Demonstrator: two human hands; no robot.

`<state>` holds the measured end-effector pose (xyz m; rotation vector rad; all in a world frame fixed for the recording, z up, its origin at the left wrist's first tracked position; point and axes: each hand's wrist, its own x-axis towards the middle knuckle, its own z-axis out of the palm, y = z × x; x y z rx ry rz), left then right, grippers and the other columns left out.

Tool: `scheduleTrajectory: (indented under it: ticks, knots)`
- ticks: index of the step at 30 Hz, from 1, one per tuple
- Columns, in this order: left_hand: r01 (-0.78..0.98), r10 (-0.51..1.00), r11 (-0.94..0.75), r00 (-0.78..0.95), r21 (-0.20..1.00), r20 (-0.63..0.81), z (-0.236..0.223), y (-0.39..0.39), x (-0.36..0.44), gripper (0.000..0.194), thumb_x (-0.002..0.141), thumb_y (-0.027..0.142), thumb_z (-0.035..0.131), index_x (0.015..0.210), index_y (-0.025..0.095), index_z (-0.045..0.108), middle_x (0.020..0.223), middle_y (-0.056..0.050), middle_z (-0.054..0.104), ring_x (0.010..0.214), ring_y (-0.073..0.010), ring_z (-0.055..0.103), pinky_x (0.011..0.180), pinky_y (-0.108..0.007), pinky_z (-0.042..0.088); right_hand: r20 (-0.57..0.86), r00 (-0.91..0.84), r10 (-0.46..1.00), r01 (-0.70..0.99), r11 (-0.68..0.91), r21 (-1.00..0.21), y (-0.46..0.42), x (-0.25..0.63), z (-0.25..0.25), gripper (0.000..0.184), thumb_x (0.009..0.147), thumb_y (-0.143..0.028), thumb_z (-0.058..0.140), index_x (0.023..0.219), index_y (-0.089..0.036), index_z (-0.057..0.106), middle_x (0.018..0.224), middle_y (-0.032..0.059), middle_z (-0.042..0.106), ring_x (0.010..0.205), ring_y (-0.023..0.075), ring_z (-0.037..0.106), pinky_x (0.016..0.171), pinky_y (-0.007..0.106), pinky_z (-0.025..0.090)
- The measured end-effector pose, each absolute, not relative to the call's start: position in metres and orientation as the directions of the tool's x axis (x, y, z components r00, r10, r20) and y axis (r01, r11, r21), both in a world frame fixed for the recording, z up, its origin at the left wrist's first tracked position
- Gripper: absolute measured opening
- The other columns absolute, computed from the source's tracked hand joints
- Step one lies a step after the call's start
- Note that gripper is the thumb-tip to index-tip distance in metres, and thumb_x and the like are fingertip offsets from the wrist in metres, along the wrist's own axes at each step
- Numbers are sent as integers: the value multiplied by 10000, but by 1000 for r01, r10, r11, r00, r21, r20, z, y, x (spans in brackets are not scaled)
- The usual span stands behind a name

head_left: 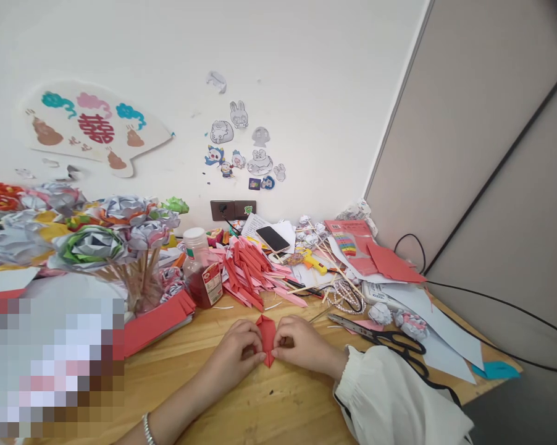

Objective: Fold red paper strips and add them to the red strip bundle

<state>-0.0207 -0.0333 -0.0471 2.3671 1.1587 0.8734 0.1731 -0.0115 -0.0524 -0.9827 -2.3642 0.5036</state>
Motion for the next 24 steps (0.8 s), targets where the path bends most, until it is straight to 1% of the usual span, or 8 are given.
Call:
scheduleTrajectory:
  ticks: [4,11,16,18,20,21,22,24]
  knots:
    - [616,824,-567,435,547,364,-45,-38,-16,141,717,157,629,590,177,572,772,-18,602,781,-169,552,710,-286,437,338,-568,751,568,654,-499,-12,170,-54,122,659,-193,740,644,-177,620,657,-32,558,673,123,526,620,214,376]
    - [686,846,-529,383,499,371,-49,-40,-15,170,741,238,639,599,181,566,817,-31,601,807,-191,544,712,-302,442,346,-535,771,610,636,-474,-15,165,-56,132,682,-201,717,623,-173,603,642,-29,559,680,127,523,659,239,368]
    - [711,866,-497,371,497,336,-47,-39,-13,174,724,245,665,596,177,568,809,-35,591,804,-200,541,703,-310,434,340,-469,815,632,579,-515,-19,160,-54,145,661,-152,714,601,-170,583,634,-33,552,671,127,512,656,242,362]
    - [720,873,-484,362,497,326,-47,-39,-13,167,714,234,671,598,178,565,808,-30,587,803,-199,539,703,-308,428,349,-448,823,610,566,-554,-21,161,-52,125,680,-150,699,625,-168,590,635,-30,549,656,125,504,636,238,362]
    - [724,879,-474,351,502,324,-47,-39,-13,160,704,226,674,601,180,560,808,-25,585,804,-197,537,703,-305,423,380,-467,798,540,598,-593,-23,164,-50,84,734,-147,655,665,-163,610,648,-23,548,650,117,503,620,229,365]
    - [724,882,-468,346,507,321,-47,-40,-13,155,702,218,671,603,181,558,806,-23,583,804,-196,535,702,-303,420,405,-504,763,491,639,-593,-24,167,-50,81,760,-151,632,680,-161,623,656,-18,550,655,115,505,624,228,369]
    - [723,884,-464,344,512,316,-47,-40,-13,149,703,209,666,605,181,557,802,-22,580,805,-195,533,703,-302,418,430,-553,713,442,689,-575,-25,169,-50,91,782,-161,613,695,-162,639,667,-13,556,665,116,508,638,232,374]
    - [718,889,-457,346,525,300,-47,-40,-13,142,708,191,655,606,180,557,800,-22,575,811,-194,528,712,-303,414,460,-657,598,372,787,-492,-26,173,-50,94,800,-192,599,740,-178,670,700,-2,577,702,126,514,682,253,378]
